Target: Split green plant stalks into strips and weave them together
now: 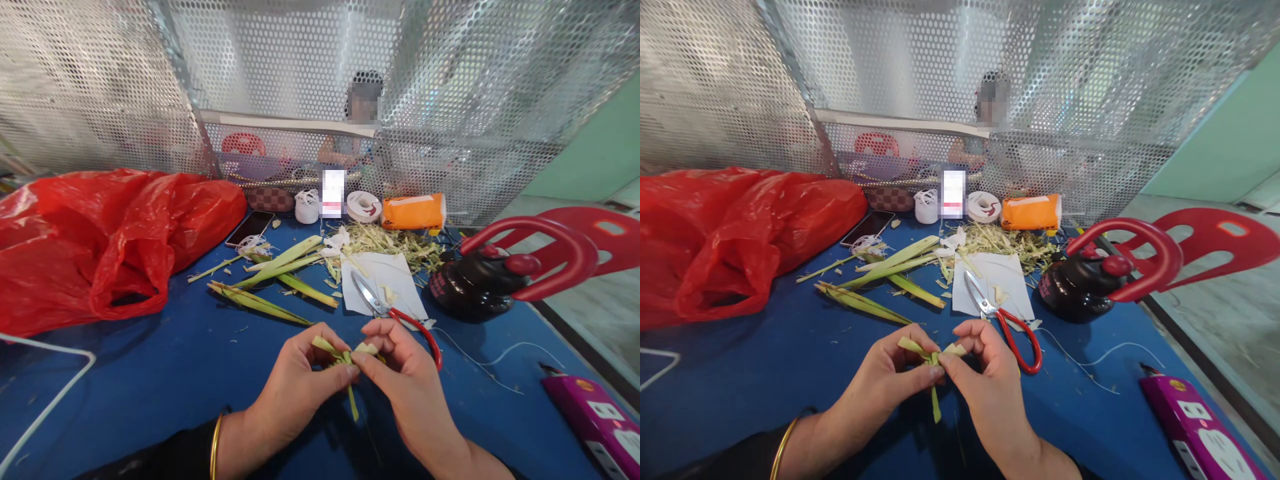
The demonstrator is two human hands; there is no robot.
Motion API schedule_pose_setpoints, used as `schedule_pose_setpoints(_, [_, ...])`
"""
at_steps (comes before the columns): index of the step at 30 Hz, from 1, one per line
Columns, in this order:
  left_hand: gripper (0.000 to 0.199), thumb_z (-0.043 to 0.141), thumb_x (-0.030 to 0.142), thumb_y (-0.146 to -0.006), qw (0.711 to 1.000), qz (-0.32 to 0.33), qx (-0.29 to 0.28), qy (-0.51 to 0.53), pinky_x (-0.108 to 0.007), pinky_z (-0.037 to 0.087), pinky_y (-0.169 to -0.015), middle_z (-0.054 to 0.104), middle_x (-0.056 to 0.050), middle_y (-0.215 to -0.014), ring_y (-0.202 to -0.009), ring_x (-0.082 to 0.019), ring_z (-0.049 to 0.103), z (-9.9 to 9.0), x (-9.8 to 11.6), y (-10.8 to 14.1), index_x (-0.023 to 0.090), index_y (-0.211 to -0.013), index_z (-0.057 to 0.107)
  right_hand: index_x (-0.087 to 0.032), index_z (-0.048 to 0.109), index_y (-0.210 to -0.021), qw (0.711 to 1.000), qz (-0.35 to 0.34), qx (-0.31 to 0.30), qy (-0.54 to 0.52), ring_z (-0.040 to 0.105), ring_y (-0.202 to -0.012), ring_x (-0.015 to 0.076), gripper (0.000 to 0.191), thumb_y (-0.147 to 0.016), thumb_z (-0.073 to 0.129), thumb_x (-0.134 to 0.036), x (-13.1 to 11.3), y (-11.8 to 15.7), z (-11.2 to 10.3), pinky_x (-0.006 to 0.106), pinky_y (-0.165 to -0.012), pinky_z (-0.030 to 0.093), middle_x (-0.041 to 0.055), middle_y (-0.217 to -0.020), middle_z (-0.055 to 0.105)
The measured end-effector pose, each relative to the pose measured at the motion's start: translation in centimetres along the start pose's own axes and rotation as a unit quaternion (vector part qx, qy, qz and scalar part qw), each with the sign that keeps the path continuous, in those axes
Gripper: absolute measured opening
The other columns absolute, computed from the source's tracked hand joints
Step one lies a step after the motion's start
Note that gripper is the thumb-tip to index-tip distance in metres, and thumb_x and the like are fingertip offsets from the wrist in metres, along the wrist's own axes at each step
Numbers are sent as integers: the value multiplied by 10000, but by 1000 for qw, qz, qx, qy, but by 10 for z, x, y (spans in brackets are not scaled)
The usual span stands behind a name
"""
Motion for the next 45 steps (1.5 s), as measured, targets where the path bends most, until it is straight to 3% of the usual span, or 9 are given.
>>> schedule_pose_setpoints(7, [263, 790, 306, -677, 1000, 4, 6, 6, -244, 450, -635, 625, 4, -668, -633, -125, 581, 0, 2, -1, 159, -735, 579, -212, 605, -887, 1000, -8, 8, 8, 576, -610, 123, 268, -697, 773, -298, 0, -3, -1, 224, -571, 494, -45, -658, 595])
schedule_pose_setpoints(13, [247, 710, 349, -757, 991, -64, -30, 110, -290, 499, -669, 681, -75, -746, -679, -163, 606, 7, 1, -1, 111, -797, 662, -216, 583, -907, 1000, -2, 0, -22, 620, -572, 149, 284, -718, 762, -328, 0, -3, 0, 268, -545, 533, -34, -665, 613])
schedule_pose_setpoints(24, [220, 708, 320, -747, 993, -90, -50, 62, -270, 468, -711, 692, -83, -716, -674, -157, 596, 4, -2, -2, 103, -735, 736, -226, 601, -898, 993, -75, 38, 80, 607, -648, 155, 215, -732, 724, -286, -11, 1, -4, 240, -553, 539, -14, -722, 603])
schedule_pose_setpoints(30, [184, 679, 291, -755, 995, -95, -20, 26, -236, 441, -706, 673, -55, -688, -674, -136, 574, 3, -3, 0, 117, -731, 731, -226, 583, -895, 998, -42, 3, 54, 592, -598, 131, 208, -755, 711, -312, -8, 0, 1, 236, -556, 523, -37, -682, 596])
schedule_pose_setpoints(33, [166, 704, 288, -721, 994, -102, 8, 31, -228, 434, -673, 660, -44, -674, -643, -126, 560, 1, -3, 1, 123, -711, 720, -221, 613, -919, 995, -50, -16, 82, 616, -664, 150, 196, -761, 702, -297, -11, -2, 2, 257, -612, 530, -20, -722, 626])
schedule_pose_setpoints(39, [150, 695, 283, -718, 992, -103, 20, 76, -215, 428, -667, 642, -25, -655, -629, -111, 546, -5, -4, -1, 133, -711, 707, -281, 665, -1102, 974, -136, -84, 158, 645, -905, 195, 309, -798, 685, -225, -25, -8, 2, 334, -828, 530, 21, -972, 694])
schedule_pose_setpoints(45, [134, 673, 257, -720, 992, -102, -13, 68, -227, 431, -659, 640, -27, -658, -629, -117, 548, -3, -1, -2, 125, -720, 698, -276, 701, -1001, 936, -228, -162, 215, 641, -872, 175, 175, -869, 633, -185, -32, -7, 8, 305, -781, 520, 15, -916, 672])
Point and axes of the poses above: each hand's wrist, its own y-axis away from the middle knuckle, its own z-axis out of the palm, x = y × z, the point moved 6 cm from there along -y, towards the middle knuckle
